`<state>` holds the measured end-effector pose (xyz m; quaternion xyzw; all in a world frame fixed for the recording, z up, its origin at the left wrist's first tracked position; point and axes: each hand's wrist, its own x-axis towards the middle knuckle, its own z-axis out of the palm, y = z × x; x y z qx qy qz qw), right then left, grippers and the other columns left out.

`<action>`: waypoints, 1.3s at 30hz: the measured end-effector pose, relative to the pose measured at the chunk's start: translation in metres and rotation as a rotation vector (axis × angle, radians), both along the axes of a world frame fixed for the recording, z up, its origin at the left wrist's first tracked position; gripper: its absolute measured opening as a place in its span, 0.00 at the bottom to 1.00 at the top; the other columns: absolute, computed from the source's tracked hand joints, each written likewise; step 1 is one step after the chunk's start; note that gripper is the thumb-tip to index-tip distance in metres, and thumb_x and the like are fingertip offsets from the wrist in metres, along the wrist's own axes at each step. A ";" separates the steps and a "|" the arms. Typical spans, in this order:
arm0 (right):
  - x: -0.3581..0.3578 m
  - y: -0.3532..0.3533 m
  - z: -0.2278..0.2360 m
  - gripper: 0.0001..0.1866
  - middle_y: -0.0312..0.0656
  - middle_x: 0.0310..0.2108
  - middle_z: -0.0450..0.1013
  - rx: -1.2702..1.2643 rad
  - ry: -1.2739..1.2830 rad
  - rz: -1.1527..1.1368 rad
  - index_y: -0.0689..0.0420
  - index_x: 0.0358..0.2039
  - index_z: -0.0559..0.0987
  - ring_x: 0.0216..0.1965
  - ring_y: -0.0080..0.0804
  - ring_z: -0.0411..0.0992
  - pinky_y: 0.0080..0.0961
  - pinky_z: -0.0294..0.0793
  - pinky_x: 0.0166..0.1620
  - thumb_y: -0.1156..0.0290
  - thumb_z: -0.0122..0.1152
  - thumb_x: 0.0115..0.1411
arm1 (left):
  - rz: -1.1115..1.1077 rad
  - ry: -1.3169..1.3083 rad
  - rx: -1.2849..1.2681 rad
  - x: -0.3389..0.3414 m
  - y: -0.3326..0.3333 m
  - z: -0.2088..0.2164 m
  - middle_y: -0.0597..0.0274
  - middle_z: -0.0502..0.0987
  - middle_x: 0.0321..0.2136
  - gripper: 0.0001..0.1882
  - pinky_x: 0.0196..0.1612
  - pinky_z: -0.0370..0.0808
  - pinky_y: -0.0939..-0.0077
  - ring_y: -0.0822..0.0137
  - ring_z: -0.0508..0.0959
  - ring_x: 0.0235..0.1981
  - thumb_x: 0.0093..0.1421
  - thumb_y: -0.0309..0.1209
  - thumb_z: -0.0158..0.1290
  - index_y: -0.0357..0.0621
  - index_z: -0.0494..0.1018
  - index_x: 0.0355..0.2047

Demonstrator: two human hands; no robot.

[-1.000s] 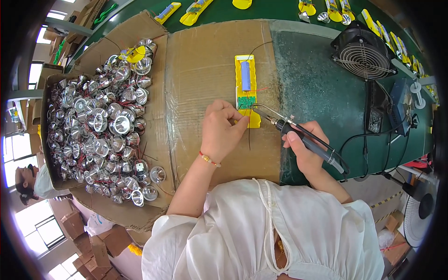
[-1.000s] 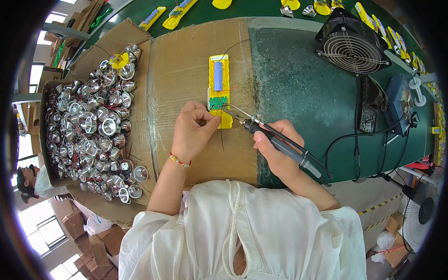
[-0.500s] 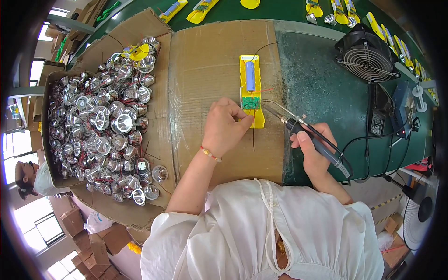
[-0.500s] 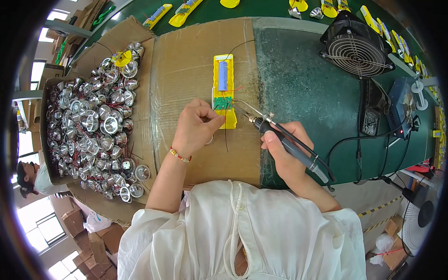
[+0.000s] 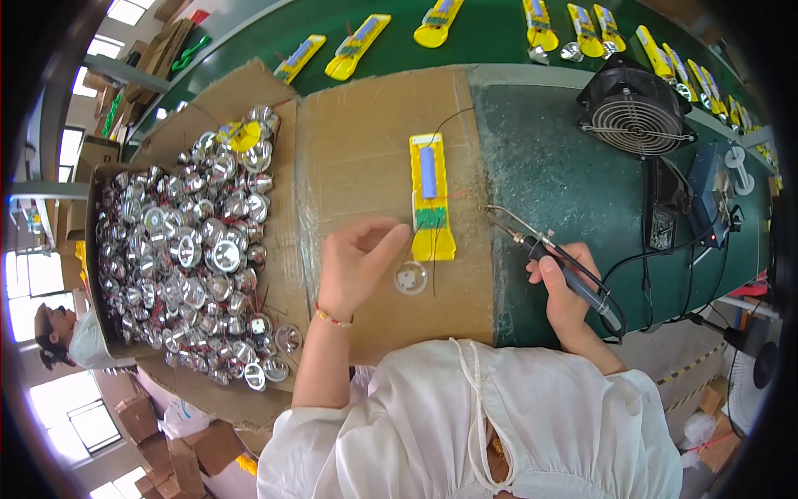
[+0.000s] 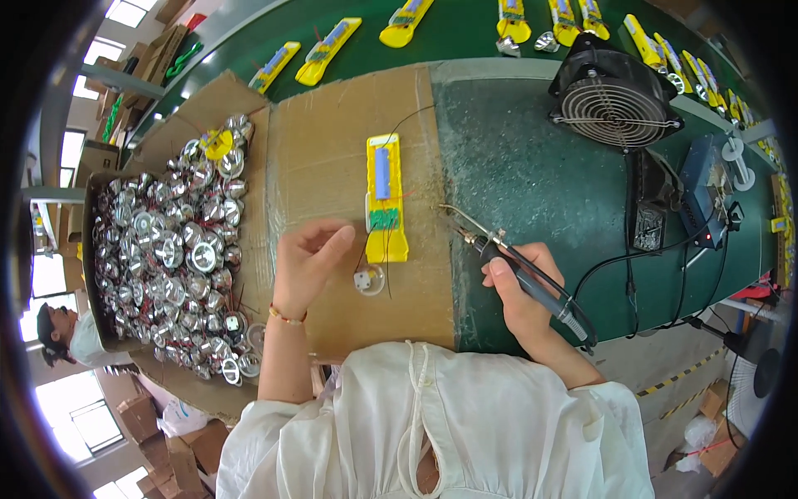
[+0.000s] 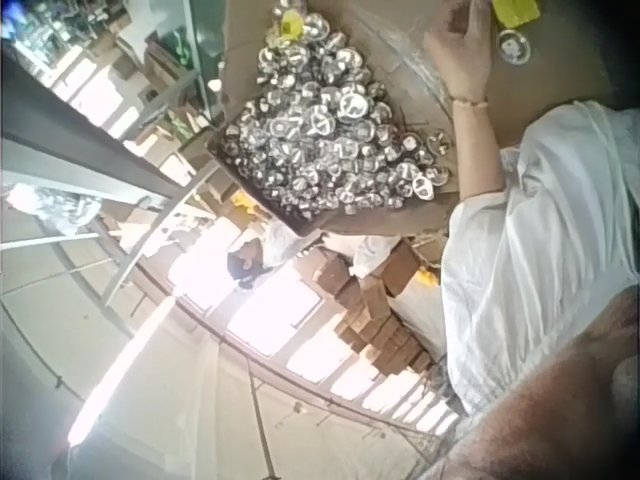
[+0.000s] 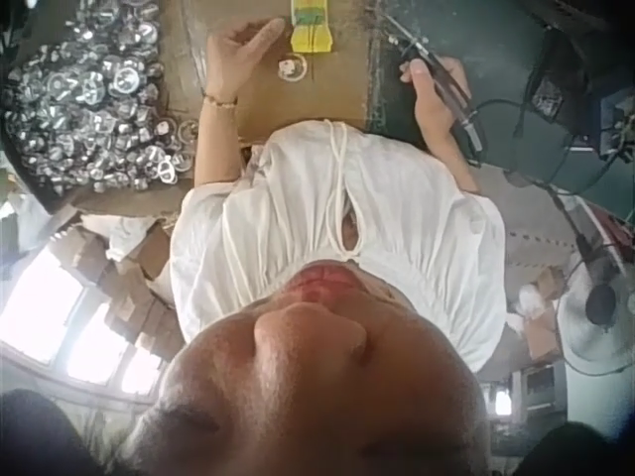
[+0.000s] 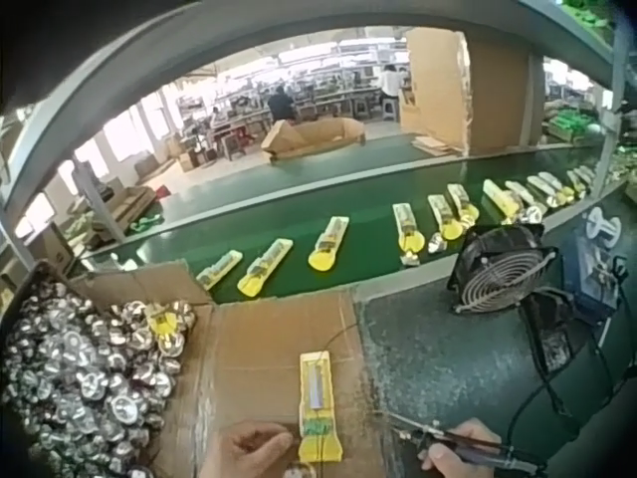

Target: Soldering electrical wires and components onto lamp circuit boards and reflectors at an assembly station.

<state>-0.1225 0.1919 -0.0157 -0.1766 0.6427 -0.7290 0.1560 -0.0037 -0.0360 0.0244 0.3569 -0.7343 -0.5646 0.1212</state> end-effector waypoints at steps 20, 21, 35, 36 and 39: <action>-0.014 0.007 -0.006 0.06 0.45 0.23 0.72 0.162 -0.216 0.014 0.63 0.30 0.66 0.24 0.25 0.71 0.22 0.72 0.30 0.78 0.55 0.54 | -0.910 0.904 -0.766 -0.116 -0.042 0.189 0.52 0.71 0.45 0.33 0.46 0.68 0.57 0.52 0.70 0.44 0.42 0.47 0.61 0.39 0.69 0.44; -0.014 0.004 -0.006 0.06 0.45 0.23 0.72 0.172 -0.234 0.036 0.63 0.29 0.66 0.24 0.25 0.71 0.22 0.72 0.30 0.79 0.54 0.54 | -0.910 0.902 -0.757 -0.113 -0.050 0.180 0.52 0.71 0.45 0.33 0.46 0.68 0.57 0.52 0.70 0.44 0.42 0.47 0.61 0.39 0.69 0.44; -0.016 -0.012 -0.010 0.05 0.42 0.20 0.72 0.085 -0.057 -0.041 0.60 0.24 0.68 0.21 0.23 0.69 0.22 0.70 0.26 0.78 0.54 0.52 | -0.432 1.415 -1.109 -0.095 -0.041 0.203 0.55 0.60 0.51 0.35 0.51 0.62 0.57 0.53 0.61 0.50 0.46 0.51 0.54 0.47 0.59 0.50; -0.011 -0.011 -0.014 0.05 0.36 0.20 0.72 0.100 -0.068 -0.058 0.58 0.25 0.70 0.22 0.18 0.68 0.18 0.69 0.26 0.75 0.59 0.52 | -0.379 1.470 -1.195 -0.094 -0.046 0.213 0.55 0.59 0.51 0.35 0.51 0.62 0.56 0.53 0.60 0.51 0.46 0.51 0.54 0.47 0.58 0.50; -0.004 -0.003 -0.023 0.07 0.43 0.17 0.71 0.058 -0.073 -0.080 0.61 0.22 0.67 0.21 0.26 0.71 0.23 0.72 0.27 0.81 0.56 0.49 | -0.186 1.607 -1.469 -0.082 -0.056 0.248 0.55 0.57 0.52 0.36 0.53 0.61 0.56 0.53 0.58 0.52 0.47 0.52 0.53 0.49 0.56 0.51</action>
